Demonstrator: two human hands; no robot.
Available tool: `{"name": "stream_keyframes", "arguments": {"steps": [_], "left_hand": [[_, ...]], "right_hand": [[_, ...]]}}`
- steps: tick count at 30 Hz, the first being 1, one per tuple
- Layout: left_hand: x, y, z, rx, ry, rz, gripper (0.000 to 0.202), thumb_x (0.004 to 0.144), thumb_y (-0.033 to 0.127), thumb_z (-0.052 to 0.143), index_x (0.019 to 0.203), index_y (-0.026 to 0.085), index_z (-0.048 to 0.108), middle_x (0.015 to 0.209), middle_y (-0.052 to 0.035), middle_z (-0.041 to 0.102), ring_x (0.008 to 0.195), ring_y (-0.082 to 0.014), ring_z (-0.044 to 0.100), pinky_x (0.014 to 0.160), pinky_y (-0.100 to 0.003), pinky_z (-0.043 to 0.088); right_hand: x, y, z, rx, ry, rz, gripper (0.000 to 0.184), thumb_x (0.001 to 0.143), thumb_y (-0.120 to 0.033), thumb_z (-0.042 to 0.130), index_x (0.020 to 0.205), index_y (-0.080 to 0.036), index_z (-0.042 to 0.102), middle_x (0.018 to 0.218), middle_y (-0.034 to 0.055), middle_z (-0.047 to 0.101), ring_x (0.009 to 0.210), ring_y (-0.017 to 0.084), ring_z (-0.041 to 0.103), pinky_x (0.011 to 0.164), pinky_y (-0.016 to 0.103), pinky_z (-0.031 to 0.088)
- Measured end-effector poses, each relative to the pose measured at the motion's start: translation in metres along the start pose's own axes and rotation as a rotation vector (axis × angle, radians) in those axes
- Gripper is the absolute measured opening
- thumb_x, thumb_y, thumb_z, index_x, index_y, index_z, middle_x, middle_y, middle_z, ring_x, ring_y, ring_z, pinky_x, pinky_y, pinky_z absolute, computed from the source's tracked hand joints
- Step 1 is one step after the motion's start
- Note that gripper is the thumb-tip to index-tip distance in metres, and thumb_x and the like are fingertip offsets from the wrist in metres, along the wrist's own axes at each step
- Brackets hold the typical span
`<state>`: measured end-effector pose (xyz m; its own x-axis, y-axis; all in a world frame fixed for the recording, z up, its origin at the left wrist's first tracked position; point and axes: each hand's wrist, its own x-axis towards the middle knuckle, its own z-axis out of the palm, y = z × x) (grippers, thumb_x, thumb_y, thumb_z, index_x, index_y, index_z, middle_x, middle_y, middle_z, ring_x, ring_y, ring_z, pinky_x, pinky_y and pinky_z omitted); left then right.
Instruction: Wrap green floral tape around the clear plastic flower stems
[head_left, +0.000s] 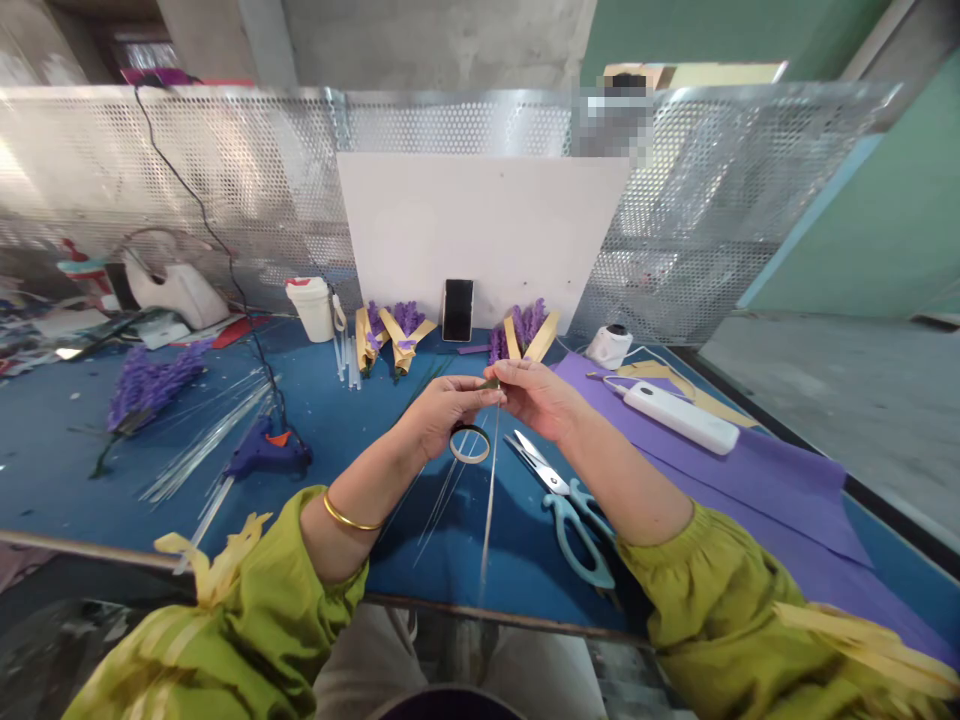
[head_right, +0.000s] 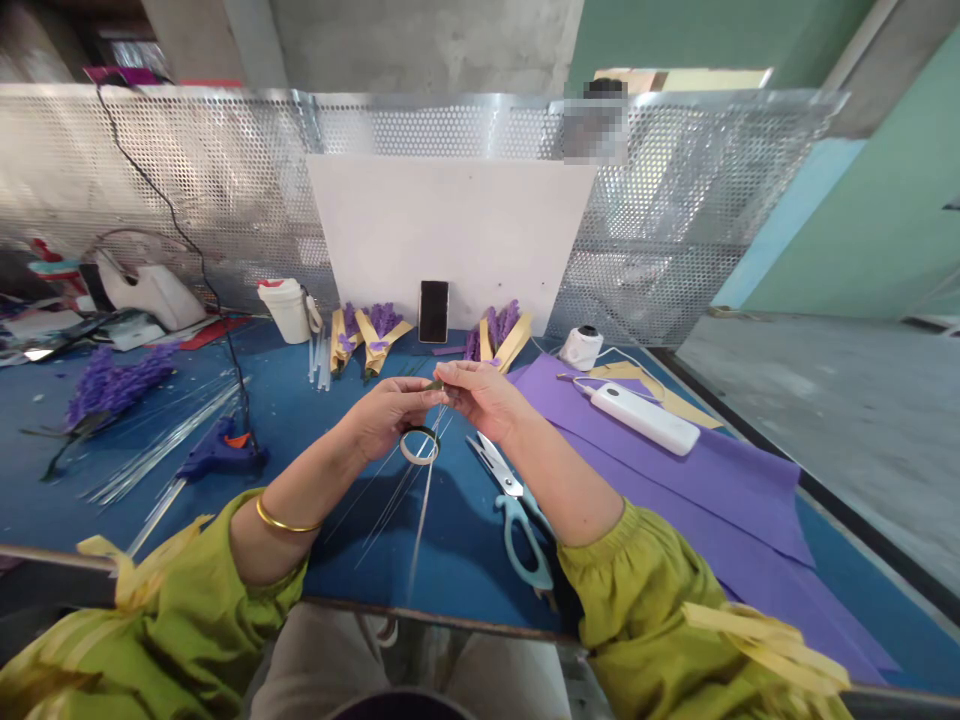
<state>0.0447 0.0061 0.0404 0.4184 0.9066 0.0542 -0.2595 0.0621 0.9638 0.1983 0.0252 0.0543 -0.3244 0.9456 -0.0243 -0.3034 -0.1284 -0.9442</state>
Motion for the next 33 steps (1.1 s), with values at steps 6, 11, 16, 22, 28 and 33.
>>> {"name": "stream_keyframes", "arguments": {"steps": [6,11,16,22,28,33], "left_hand": [[-0.0013,0.0039,-0.0007,0.063,0.001,-0.008,0.032,0.058,0.037,0.082,0.073,0.011,0.069,0.055,0.0048,0.042,0.048,-0.0039,0.022,0.049,-0.027,0.011],[-0.0030,0.0086,-0.0012,0.191,0.004,-0.007,0.032,0.058,0.040,0.080,0.067,0.012,0.067,0.049,0.0070,0.033,0.048,-0.0049,0.021,0.050,-0.027,0.011],[-0.0036,0.0095,-0.0017,0.250,0.019,0.004,0.032,0.058,0.040,0.080,0.061,0.012,0.064,0.048,0.0071,0.032,0.049,-0.0055,0.022,0.051,-0.026,0.013],[-0.0017,0.0065,-0.0019,0.194,0.022,-0.013,0.032,0.056,0.039,0.081,0.064,0.011,0.066,0.047,0.0076,0.032,0.048,-0.0044,0.021,0.049,-0.026,0.011],[-0.0015,0.0067,-0.0032,0.051,0.001,-0.056,0.029,0.055,0.033,0.082,0.065,0.012,0.066,0.053,0.0046,0.043,0.047,-0.0031,0.023,0.047,-0.025,0.011],[-0.0016,0.0072,-0.0038,-0.068,-0.075,-0.090,0.027,0.057,0.031,0.082,0.067,0.012,0.066,0.049,0.0074,0.033,0.046,-0.0034,0.021,0.047,-0.025,0.011]], "right_hand": [[-0.0029,-0.0005,0.0017,-0.048,0.008,-0.022,0.030,0.055,-0.037,0.084,0.061,-0.016,0.064,0.053,-0.0020,0.057,0.050,0.009,0.049,0.055,0.026,0.039],[-0.0047,-0.0030,0.0028,-0.093,0.020,-0.024,0.032,0.054,-0.033,0.085,0.056,-0.015,0.059,0.051,-0.0026,0.056,0.050,0.009,0.050,0.055,0.025,0.038],[-0.0032,-0.0010,0.0025,-0.117,0.054,-0.051,0.035,0.053,-0.034,0.086,0.053,-0.016,0.056,0.050,-0.0025,0.055,0.049,0.009,0.050,0.054,0.026,0.039],[-0.0010,0.0037,0.0015,-0.127,0.075,-0.080,0.037,0.052,-0.035,0.086,0.052,-0.017,0.054,0.048,-0.0034,0.051,0.049,0.009,0.048,0.053,0.027,0.038],[-0.0023,-0.0015,-0.0031,-0.063,-0.069,-0.091,0.030,0.063,-0.043,0.079,0.075,-0.016,0.072,0.074,0.0027,0.066,0.064,0.011,0.056,0.061,0.026,0.043],[-0.0024,-0.0019,-0.0064,-0.044,-0.140,-0.068,0.025,0.061,-0.038,0.081,0.074,-0.018,0.072,0.073,0.0015,0.067,0.059,0.009,0.054,0.064,0.026,0.044]]}}
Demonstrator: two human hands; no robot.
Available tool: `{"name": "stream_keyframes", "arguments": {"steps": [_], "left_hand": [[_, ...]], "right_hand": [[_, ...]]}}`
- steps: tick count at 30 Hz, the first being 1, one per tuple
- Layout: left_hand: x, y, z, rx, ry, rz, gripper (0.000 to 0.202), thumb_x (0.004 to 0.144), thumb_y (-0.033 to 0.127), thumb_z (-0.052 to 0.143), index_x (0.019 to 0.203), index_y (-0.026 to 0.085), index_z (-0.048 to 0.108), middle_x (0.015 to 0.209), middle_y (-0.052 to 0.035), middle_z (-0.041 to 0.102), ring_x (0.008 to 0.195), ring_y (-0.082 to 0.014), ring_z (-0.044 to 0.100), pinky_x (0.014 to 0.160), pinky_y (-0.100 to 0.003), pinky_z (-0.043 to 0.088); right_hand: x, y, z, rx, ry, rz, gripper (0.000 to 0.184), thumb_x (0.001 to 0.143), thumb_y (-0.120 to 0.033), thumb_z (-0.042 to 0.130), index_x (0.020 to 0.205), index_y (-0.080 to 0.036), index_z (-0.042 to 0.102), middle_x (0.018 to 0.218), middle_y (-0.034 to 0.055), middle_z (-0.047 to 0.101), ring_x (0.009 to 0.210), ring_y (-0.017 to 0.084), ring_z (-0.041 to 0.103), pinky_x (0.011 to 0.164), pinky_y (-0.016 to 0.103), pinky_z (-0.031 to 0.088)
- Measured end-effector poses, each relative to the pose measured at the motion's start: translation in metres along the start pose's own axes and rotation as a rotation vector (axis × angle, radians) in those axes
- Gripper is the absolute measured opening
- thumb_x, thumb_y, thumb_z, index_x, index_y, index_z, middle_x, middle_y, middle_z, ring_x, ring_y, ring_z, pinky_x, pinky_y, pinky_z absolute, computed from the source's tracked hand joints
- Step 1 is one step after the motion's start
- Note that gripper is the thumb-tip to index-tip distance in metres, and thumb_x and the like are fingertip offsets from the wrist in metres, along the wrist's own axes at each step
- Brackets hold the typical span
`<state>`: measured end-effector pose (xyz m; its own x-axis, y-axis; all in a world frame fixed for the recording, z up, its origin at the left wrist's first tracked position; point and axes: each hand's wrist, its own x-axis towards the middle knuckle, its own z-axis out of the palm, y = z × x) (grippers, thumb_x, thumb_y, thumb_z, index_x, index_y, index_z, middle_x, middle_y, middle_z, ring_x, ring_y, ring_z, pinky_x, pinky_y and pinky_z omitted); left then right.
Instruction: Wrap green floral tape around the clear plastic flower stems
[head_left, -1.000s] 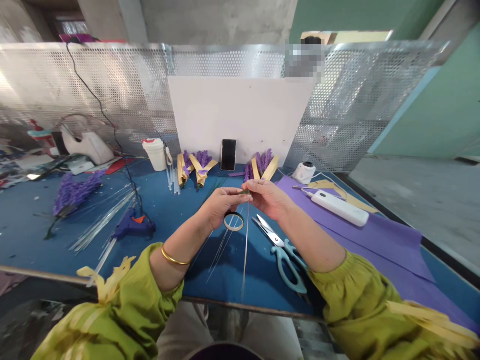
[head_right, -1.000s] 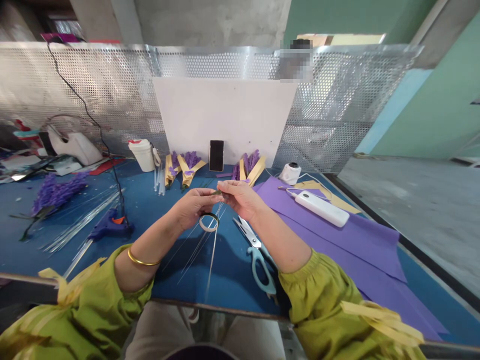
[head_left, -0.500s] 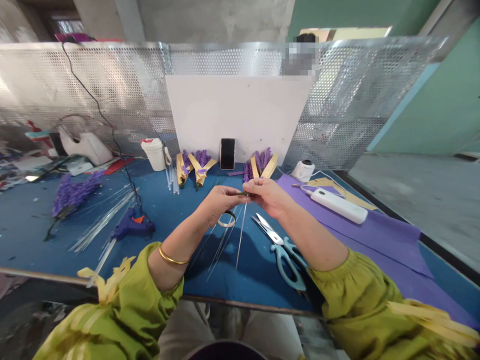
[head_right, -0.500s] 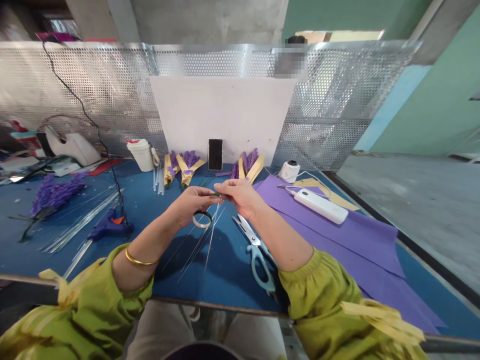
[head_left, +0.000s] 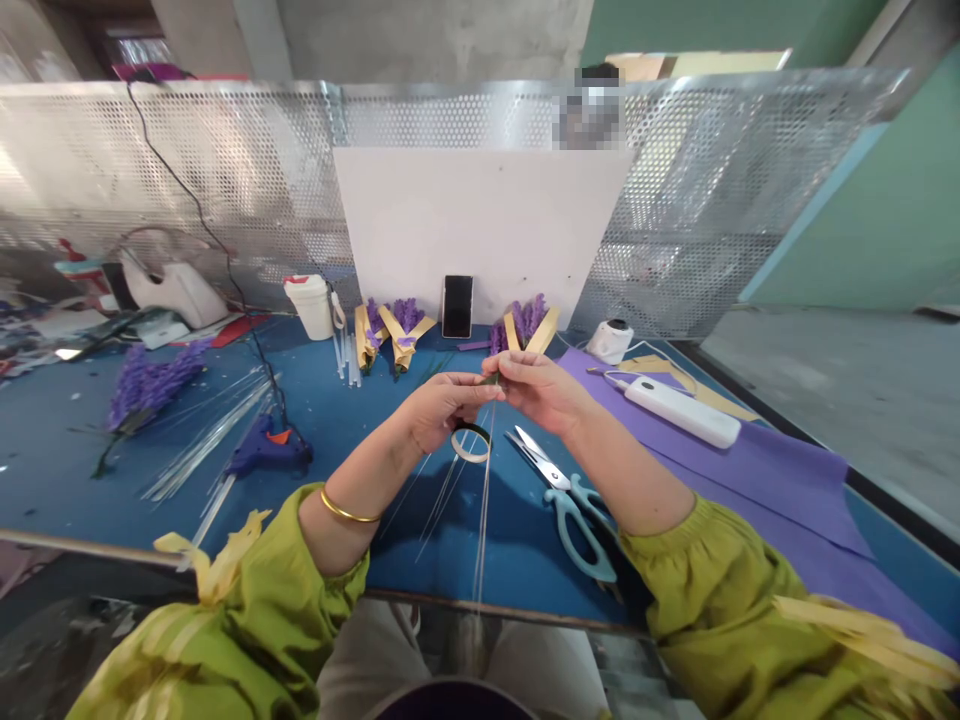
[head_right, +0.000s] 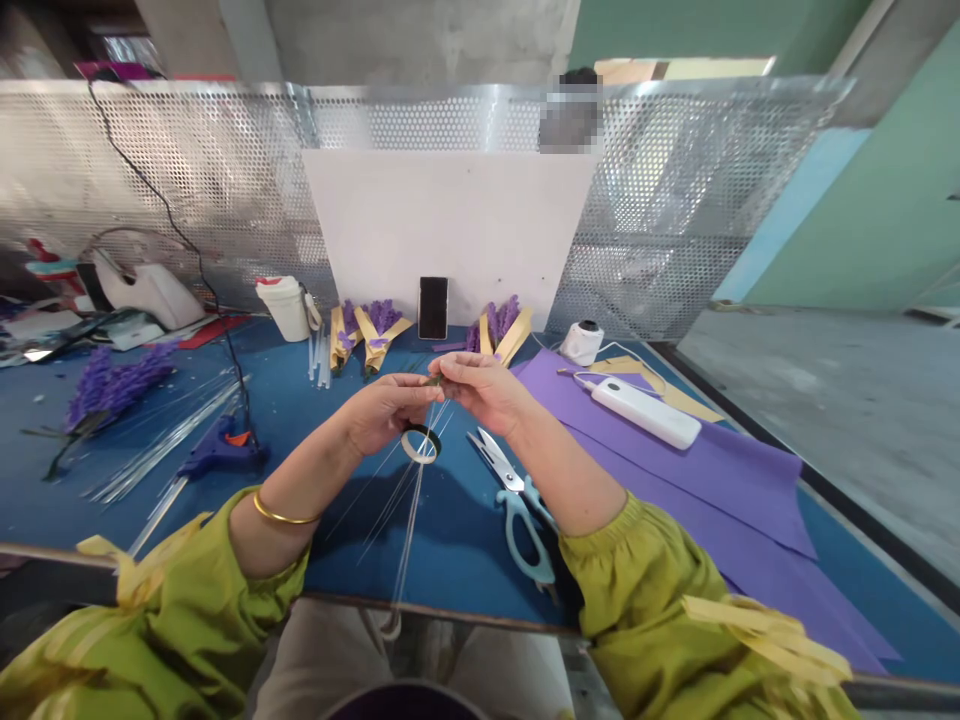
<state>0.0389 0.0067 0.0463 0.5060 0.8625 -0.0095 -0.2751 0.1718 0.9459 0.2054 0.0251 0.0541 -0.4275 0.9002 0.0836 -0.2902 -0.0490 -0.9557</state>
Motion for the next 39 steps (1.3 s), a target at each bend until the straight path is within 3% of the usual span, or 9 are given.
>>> {"name": "stream_keyframes", "arguments": {"steps": [6,12,20,26,30,35,39], "left_hand": [[-0.001,-0.001,0.000,-0.081,-0.128,-0.040,0.026,0.064,0.032,0.079,0.070,0.011,0.065,0.047,0.0088,0.026,0.045,-0.0037,0.021,0.045,-0.023,0.013],[-0.002,0.001,0.000,-0.082,-0.172,-0.079,0.028,0.064,0.034,0.078,0.068,0.012,0.062,0.048,0.0084,0.026,0.045,-0.0038,0.020,0.044,-0.022,0.013],[-0.001,0.001,-0.003,0.009,-0.128,-0.056,0.027,0.063,0.035,0.078,0.070,0.012,0.067,0.050,0.0076,0.027,0.046,-0.0042,0.021,0.046,-0.023,0.012],[-0.001,0.005,-0.003,0.113,-0.040,-0.071,0.027,0.058,0.034,0.080,0.069,0.011,0.071,0.048,0.0076,0.027,0.046,-0.0042,0.018,0.047,-0.026,0.009],[0.000,0.004,-0.006,0.229,-0.006,-0.067,0.026,0.058,0.035,0.079,0.069,0.012,0.073,0.047,0.0071,0.028,0.046,-0.0049,0.017,0.048,-0.027,0.008],[-0.001,0.003,-0.004,0.449,0.056,-0.015,0.025,0.059,0.034,0.077,0.071,0.012,0.074,0.045,0.0062,0.034,0.047,-0.0059,0.022,0.049,-0.028,0.012],[-0.003,0.005,0.002,0.484,0.127,-0.026,0.021,0.058,0.029,0.077,0.071,0.012,0.074,0.045,0.0068,0.039,0.048,-0.0056,0.025,0.051,-0.026,0.019]], "right_hand": [[-0.001,0.001,0.006,-0.026,-0.008,-0.075,0.030,0.058,-0.043,0.082,0.066,-0.018,0.068,0.068,0.0003,0.060,0.055,0.010,0.048,0.060,0.027,0.042],[-0.003,-0.001,0.009,-0.155,-0.002,-0.187,0.035,0.060,-0.046,0.080,0.055,-0.019,0.058,0.071,0.0010,0.053,0.071,0.014,0.050,0.070,0.029,0.043],[-0.002,-0.003,0.005,-0.365,0.014,-0.260,0.036,0.069,-0.046,0.073,0.056,-0.019,0.053,0.067,-0.0004,0.048,0.067,0.013,0.044,0.067,0.028,0.037],[-0.003,-0.014,-0.003,-0.792,0.028,-0.394,0.033,0.073,-0.047,0.069,0.061,-0.019,0.055,0.071,0.0012,0.053,0.071,0.016,0.046,0.068,0.029,0.035],[-0.002,-0.016,-0.009,-0.971,-0.039,-0.498,0.029,0.078,-0.041,0.066,0.061,-0.020,0.055,0.073,0.0010,0.052,0.070,0.015,0.047,0.068,0.029,0.035],[0.000,-0.013,-0.011,-1.161,-0.154,-0.508,0.033,0.087,-0.033,0.054,0.057,-0.019,0.050,0.068,0.0005,0.049,0.065,0.013,0.044,0.063,0.028,0.031],[0.001,-0.010,-0.010,-1.302,-0.145,-0.500,0.040,0.090,-0.031,0.048,0.053,-0.018,0.040,0.061,-0.0014,0.042,0.059,0.011,0.039,0.059,0.027,0.026]]}}
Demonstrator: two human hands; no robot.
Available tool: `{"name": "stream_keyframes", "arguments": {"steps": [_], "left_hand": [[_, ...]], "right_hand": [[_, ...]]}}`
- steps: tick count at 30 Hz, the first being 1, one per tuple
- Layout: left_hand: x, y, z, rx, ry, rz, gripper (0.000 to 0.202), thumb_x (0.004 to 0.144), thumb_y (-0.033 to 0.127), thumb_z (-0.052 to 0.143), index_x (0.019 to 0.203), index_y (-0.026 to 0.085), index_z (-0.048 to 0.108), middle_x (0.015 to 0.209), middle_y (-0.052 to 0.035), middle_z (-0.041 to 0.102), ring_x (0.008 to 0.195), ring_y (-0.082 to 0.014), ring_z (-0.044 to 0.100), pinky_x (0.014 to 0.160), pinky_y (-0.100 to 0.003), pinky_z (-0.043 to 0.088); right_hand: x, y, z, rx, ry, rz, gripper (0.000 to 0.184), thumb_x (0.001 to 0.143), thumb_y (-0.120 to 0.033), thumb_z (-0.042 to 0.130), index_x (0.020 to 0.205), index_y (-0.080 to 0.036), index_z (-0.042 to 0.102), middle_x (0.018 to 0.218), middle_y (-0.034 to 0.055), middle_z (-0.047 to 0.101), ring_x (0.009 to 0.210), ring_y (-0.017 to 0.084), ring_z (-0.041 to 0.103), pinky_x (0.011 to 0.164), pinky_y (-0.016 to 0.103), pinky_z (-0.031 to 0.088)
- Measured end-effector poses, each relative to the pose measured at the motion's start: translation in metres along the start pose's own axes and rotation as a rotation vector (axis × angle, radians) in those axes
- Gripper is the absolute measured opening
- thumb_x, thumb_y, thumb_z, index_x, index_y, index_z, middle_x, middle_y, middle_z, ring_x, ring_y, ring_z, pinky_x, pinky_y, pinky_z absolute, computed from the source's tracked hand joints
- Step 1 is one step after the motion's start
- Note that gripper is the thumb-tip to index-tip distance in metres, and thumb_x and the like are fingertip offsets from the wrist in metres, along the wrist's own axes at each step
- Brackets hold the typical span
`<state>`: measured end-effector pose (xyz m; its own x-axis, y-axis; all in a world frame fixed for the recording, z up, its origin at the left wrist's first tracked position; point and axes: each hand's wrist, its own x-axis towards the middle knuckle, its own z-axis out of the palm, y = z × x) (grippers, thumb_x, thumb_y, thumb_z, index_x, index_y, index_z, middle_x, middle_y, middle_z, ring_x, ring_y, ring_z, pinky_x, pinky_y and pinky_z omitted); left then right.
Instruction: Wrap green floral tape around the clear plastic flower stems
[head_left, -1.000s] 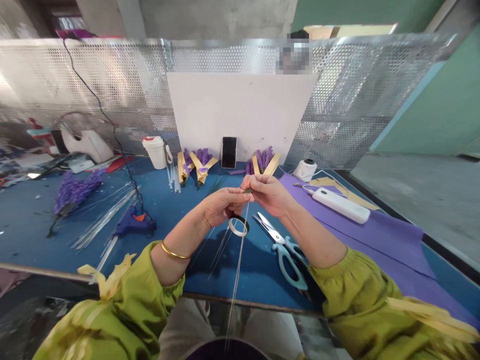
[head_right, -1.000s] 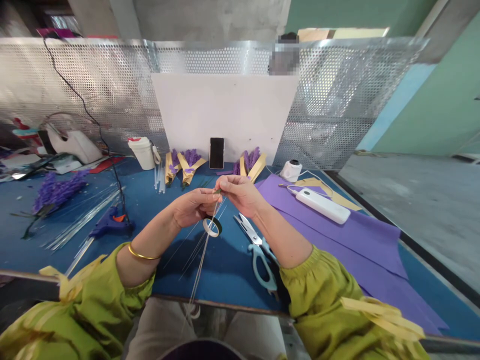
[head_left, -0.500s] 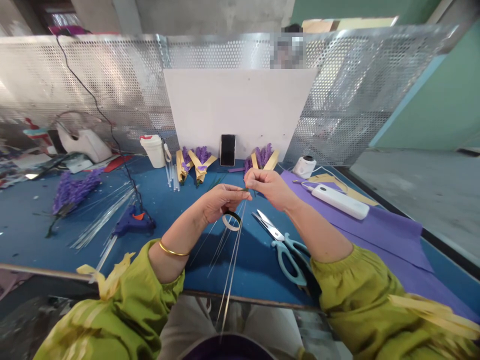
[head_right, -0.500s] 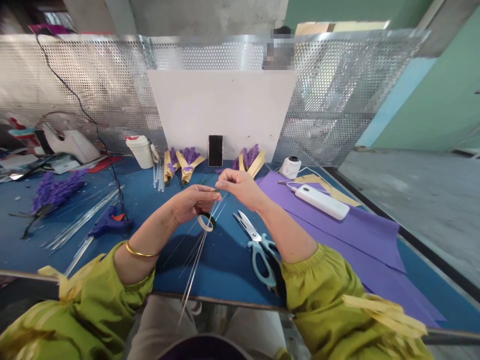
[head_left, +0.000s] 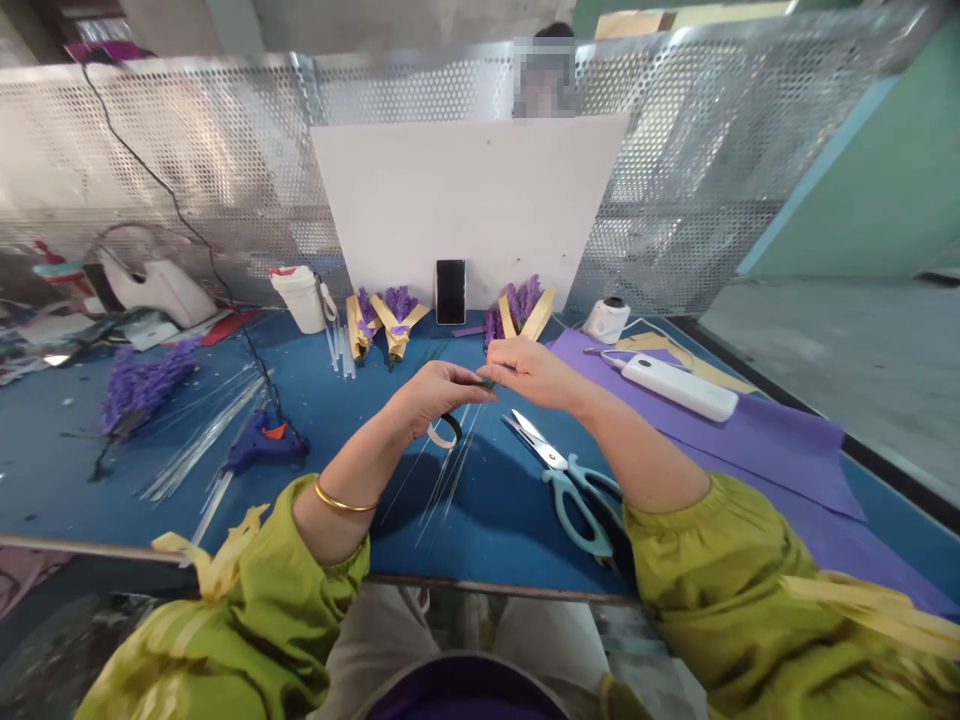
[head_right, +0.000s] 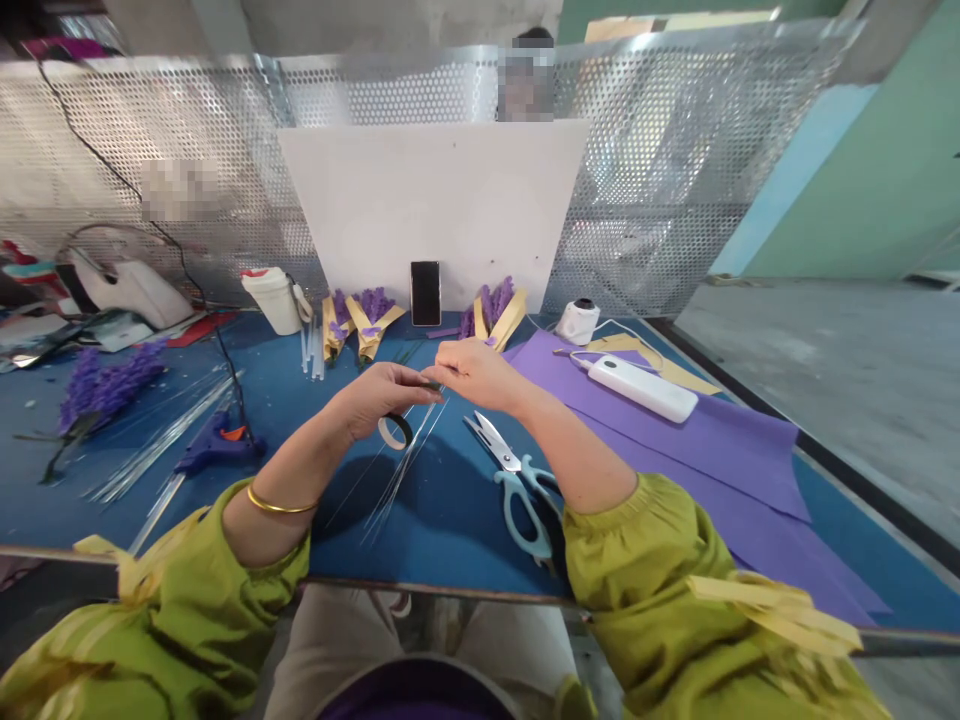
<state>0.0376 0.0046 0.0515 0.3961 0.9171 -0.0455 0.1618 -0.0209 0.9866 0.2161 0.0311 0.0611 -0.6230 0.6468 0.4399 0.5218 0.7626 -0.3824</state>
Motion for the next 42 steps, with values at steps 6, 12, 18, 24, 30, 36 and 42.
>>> {"name": "stream_keyframes", "arguments": {"steps": [6,12,18,24,30,36,42], "left_hand": [[0.002,-0.003,0.003,-0.071,0.016,-0.016,0.023,0.058,0.025,0.078,0.077,0.012,0.075,0.048,0.0055,0.046,0.047,-0.0046,0.023,0.050,-0.026,0.018],[0.007,-0.008,-0.003,-0.251,-0.028,-0.033,0.023,0.058,0.029,0.079,0.072,0.012,0.073,0.046,0.0067,0.037,0.045,-0.0035,0.019,0.047,-0.026,0.009],[0.008,-0.010,-0.003,-0.341,-0.090,-0.010,0.025,0.058,0.030,0.081,0.073,0.012,0.073,0.052,0.0062,0.036,0.046,-0.0024,0.023,0.046,-0.023,0.011],[0.008,-0.011,-0.001,-0.343,-0.131,-0.016,0.026,0.059,0.033,0.081,0.074,0.012,0.074,0.054,0.0061,0.035,0.047,-0.0026,0.021,0.047,-0.024,0.010],[0.008,-0.011,-0.003,-0.224,-0.073,-0.008,0.026,0.060,0.034,0.080,0.073,0.012,0.074,0.050,0.0056,0.037,0.048,-0.0043,0.022,0.048,-0.025,0.010],[0.006,-0.008,-0.002,-0.147,-0.071,0.003,0.027,0.058,0.036,0.079,0.072,0.013,0.074,0.050,0.0054,0.039,0.048,-0.0048,0.028,0.048,-0.025,0.015],[0.004,-0.006,-0.001,-0.120,-0.063,-0.027,0.028,0.057,0.033,0.079,0.075,0.013,0.072,0.050,0.0048,0.044,0.047,-0.0050,0.032,0.047,-0.024,0.015]], "right_hand": [[-0.001,-0.003,0.004,0.117,-0.015,0.183,0.041,0.088,-0.040,0.050,0.054,-0.017,0.044,0.055,-0.0031,0.039,0.054,0.009,0.036,0.053,0.026,0.025],[-0.005,0.005,0.002,0.469,0.168,0.250,0.045,0.087,-0.050,0.050,0.060,-0.016,0.061,0.067,0.0029,0.059,0.067,0.013,0.051,0.068,0.028,0.038],[-0.008,0.006,0.008,0.870,0.158,0.302,0.021,0.075,-0.038,0.070,0.084,-0.019,0.072,0.082,0.0034,0.066,0.076,0.014,0.055,0.073,0.029,0.042],[-0.005,0.000,0.017,0.873,0.170,0.290,0.023,0.077,-0.035,0.067,0.066,-0.016,0.060,0.063,-0.0006,0.055,0.063,0.012,0.049,0.063,0.028,0.039],[-0.005,-0.003,0.007,0.121,0.235,0.021,0.025,0.083,-0.026,0.060,0.062,-0.018,0.048,0.070,0.0008,0.049,0.066,0.013,0.045,0.062,0.029,0.033],[-0.006,0.002,0.003,0.065,0.136,-0.056,0.036,0.088,-0.027,0.053,0.057,-0.018,0.039,0.066,-0.0008,0.043,0.061,0.011,0.041,0.059,0.027,0.031],[-0.006,0.004,0.009,0.300,0.096,0.042,0.039,0.088,-0.035,0.052,0.055,-0.018,0.041,0.058,-0.0037,0.038,0.056,0.009,0.039,0.056,0.026,0.030]]}}
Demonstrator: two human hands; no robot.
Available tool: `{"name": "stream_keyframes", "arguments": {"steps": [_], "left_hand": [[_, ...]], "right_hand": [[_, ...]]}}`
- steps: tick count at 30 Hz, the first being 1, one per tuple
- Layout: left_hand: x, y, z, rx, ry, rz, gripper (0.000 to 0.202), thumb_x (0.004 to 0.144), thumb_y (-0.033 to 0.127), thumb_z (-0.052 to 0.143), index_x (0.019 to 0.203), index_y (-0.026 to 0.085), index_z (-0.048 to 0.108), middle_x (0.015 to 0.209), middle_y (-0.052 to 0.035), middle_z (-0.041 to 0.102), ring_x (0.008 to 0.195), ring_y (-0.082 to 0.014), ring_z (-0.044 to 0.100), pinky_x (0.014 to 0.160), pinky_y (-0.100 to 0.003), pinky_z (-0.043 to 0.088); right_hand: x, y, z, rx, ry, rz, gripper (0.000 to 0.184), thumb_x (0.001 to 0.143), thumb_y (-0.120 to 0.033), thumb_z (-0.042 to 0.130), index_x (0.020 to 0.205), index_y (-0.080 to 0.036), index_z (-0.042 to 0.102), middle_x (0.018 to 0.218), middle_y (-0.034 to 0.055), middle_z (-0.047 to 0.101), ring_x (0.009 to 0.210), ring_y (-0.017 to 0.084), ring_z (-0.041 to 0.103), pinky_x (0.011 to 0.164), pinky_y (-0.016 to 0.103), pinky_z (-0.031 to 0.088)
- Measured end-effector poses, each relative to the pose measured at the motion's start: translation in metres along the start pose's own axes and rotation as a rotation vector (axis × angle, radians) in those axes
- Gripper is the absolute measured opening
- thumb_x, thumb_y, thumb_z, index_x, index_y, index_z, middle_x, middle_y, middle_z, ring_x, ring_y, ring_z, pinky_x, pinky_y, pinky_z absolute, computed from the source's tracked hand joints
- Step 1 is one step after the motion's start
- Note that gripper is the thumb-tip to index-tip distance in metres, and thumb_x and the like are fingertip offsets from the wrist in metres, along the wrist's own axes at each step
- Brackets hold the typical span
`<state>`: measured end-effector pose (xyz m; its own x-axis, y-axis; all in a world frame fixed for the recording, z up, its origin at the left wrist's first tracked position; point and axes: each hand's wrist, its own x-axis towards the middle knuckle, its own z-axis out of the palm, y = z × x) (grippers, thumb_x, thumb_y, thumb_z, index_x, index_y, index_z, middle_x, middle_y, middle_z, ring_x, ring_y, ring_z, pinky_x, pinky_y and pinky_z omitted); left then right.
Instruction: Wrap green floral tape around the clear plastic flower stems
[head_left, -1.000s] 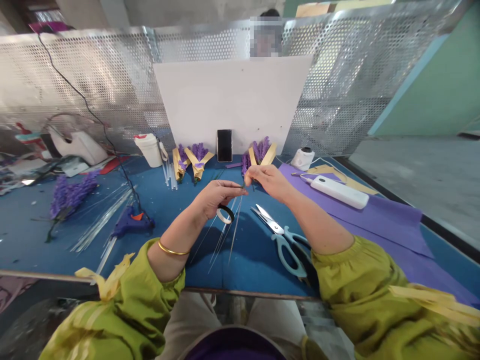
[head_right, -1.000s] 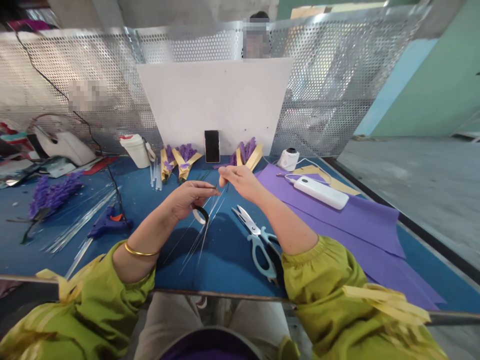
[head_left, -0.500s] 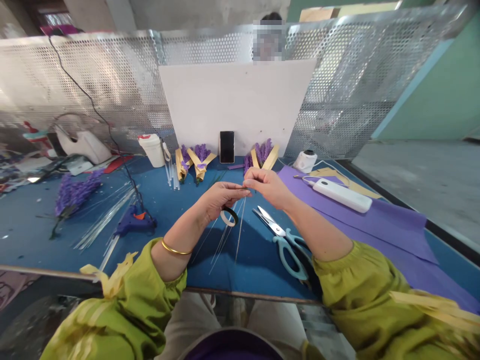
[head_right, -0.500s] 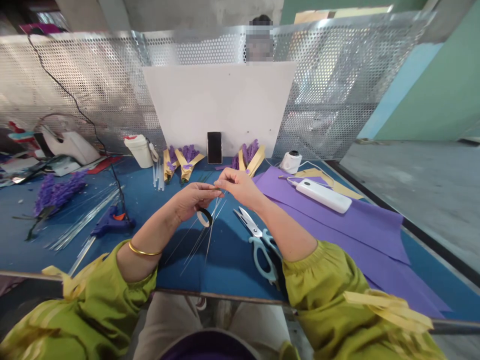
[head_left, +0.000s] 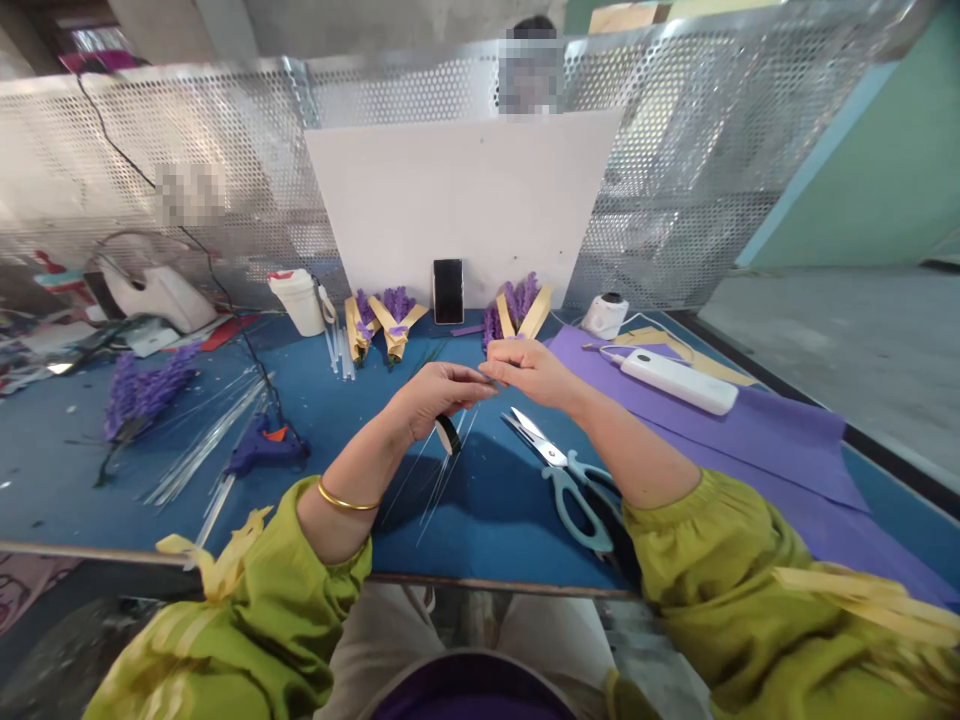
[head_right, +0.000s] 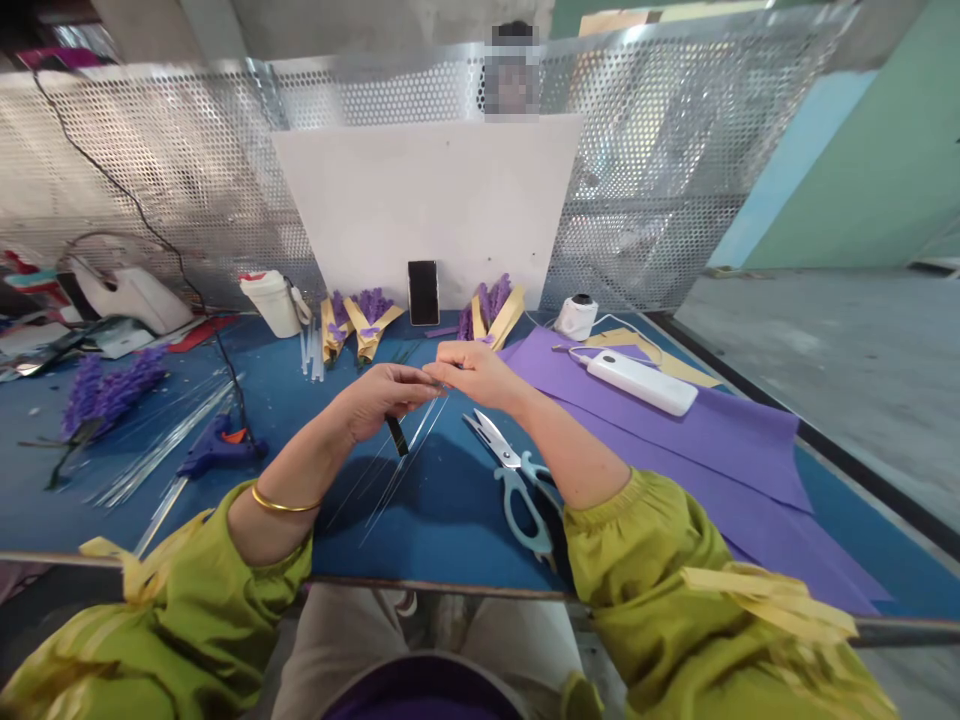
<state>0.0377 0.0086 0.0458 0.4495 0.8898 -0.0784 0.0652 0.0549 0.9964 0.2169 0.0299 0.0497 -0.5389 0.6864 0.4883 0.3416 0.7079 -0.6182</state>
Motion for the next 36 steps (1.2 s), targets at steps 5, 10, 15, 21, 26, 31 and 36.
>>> {"name": "stream_keyframes", "arguments": {"steps": [5,10,15,21,26,31,36], "left_hand": [[0.001,-0.001,0.003,-0.049,0.026,0.007,0.022,0.057,0.027,0.078,0.071,0.013,0.069,0.052,0.0026,0.050,0.046,-0.0041,0.033,0.046,-0.022,0.014],[0.001,-0.002,0.003,-0.140,0.000,0.004,0.021,0.060,0.028,0.077,0.071,0.012,0.069,0.052,0.0020,0.049,0.044,-0.0023,0.027,0.044,-0.022,0.009],[0.004,-0.005,0.002,-0.240,0.002,0.021,0.019,0.062,0.028,0.076,0.071,0.012,0.070,0.053,0.0018,0.048,0.042,-0.0014,0.024,0.043,-0.022,0.008],[0.004,-0.005,0.003,-0.267,-0.047,0.029,0.025,0.061,0.031,0.078,0.074,0.011,0.071,0.053,0.0031,0.049,0.040,-0.0002,0.023,0.042,-0.021,0.008],[0.004,-0.004,0.004,-0.189,-0.001,0.022,0.027,0.060,0.032,0.078,0.074,0.009,0.071,0.052,0.0010,0.053,0.040,-0.0006,0.026,0.042,-0.022,0.009],[0.003,-0.003,0.003,-0.085,-0.021,-0.020,0.020,0.064,0.027,0.073,0.072,0.009,0.071,0.053,-0.0008,0.056,0.038,-0.0007,0.026,0.042,-0.022,0.009],[0.001,-0.001,0.003,-0.026,-0.042,-0.011,0.015,0.067,0.025,0.069,0.070,0.010,0.071,0.052,-0.0007,0.056,0.039,-0.0015,0.027,0.042,-0.022,0.012]], "right_hand": [[0.000,-0.003,0.005,0.040,0.044,0.071,0.045,0.087,-0.043,0.053,0.052,-0.018,0.040,0.053,-0.0034,0.039,0.053,0.009,0.037,0.052,0.026,0.027],[0.001,-0.004,0.002,0.116,0.126,0.141,0.052,0.084,-0.056,0.052,0.048,-0.018,0.047,0.053,-0.0011,0.045,0.053,0.010,0.040,0.055,0.027,0.032],[0.000,-0.004,-0.002,0.307,0.138,0.212,0.028,0.082,-0.045,0.061,0.084,-0.019,0.071,0.082,0.0035,0.065,0.078,0.015,0.056,0.074,0.029,0.042],[-0.001,-0.007,0.005,0.452,0.129,0.245,0.024,0.078,-0.037,0.066,0.066,-0.016,0.060,0.060,-0.0008,0.057,0.059,0.012,0.049,0.062,0.028,0.039],[0.000,-0.011,0.004,-0.017,0.167,0.114,0.026,0.082,-0.032,0.060,0.062,-0.018,0.050,0.061,-0.0012,0.051,0.059,0.012,0.043,0.059,0.027,0.033],[0.001,-0.009,0.003,-0.233,0.078,-0.036,0.030,0.087,-0.027,0.052,0.059,-0.018,0.046,0.064,-0.0004,0.047,0.062,0.012,0.043,0.061,0.027,0.032],[0.000,-0.009,0.005,-0.195,0.065,-0.002,0.040,0.088,-0.031,0.050,0.052,-0.019,0.037,0.054,-0.0034,0.038,0.053,0.009,0.034,0.055,0.027,0.027]]}}
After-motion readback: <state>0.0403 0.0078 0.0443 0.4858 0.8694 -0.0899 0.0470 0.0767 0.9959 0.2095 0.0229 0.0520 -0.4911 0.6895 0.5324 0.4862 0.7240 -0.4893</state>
